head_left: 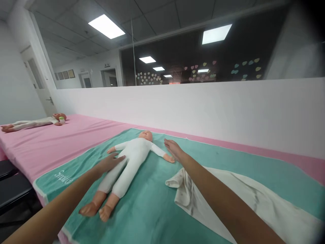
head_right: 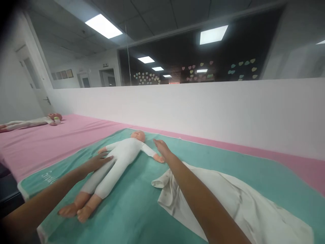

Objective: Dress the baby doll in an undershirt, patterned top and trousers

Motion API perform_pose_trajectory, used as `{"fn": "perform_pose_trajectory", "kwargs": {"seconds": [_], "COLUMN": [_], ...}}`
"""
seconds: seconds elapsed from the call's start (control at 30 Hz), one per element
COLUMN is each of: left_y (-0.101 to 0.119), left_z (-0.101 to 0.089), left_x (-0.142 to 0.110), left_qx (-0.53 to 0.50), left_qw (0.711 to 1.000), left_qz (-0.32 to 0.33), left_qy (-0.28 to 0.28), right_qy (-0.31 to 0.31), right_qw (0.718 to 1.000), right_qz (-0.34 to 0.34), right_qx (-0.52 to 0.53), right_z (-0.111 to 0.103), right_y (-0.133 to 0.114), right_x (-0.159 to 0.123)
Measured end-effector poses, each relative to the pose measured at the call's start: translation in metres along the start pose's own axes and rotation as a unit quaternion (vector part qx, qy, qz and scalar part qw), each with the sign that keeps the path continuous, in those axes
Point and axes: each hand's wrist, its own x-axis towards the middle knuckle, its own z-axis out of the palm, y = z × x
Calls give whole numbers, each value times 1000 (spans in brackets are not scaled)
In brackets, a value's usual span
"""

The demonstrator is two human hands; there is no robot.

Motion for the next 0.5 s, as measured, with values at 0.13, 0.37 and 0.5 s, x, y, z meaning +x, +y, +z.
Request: {"fn": "perform_pose_trajectory", "kwargs": {"seconds": [0.13, 0.37, 0.5], "left_y": [6, 5, 1], "left_z": [7, 18, 20], "left_x": [4, 23, 21], "left_qx": [-221, -327, -344], "left_qw": [959, 912, 907], "left_qz": [-41, -95, -85], "left_qy": [-175, -228, -227], "right_qy": [-23, -206, -235], "right_qw": [996, 961, 962], "right_qz": [71, 177, 125], "right_qx": [-46, -59, -67], "right_z": [20, 38, 50], "right_y": [20, 16, 26], "right_x": [66, 105, 99]}}
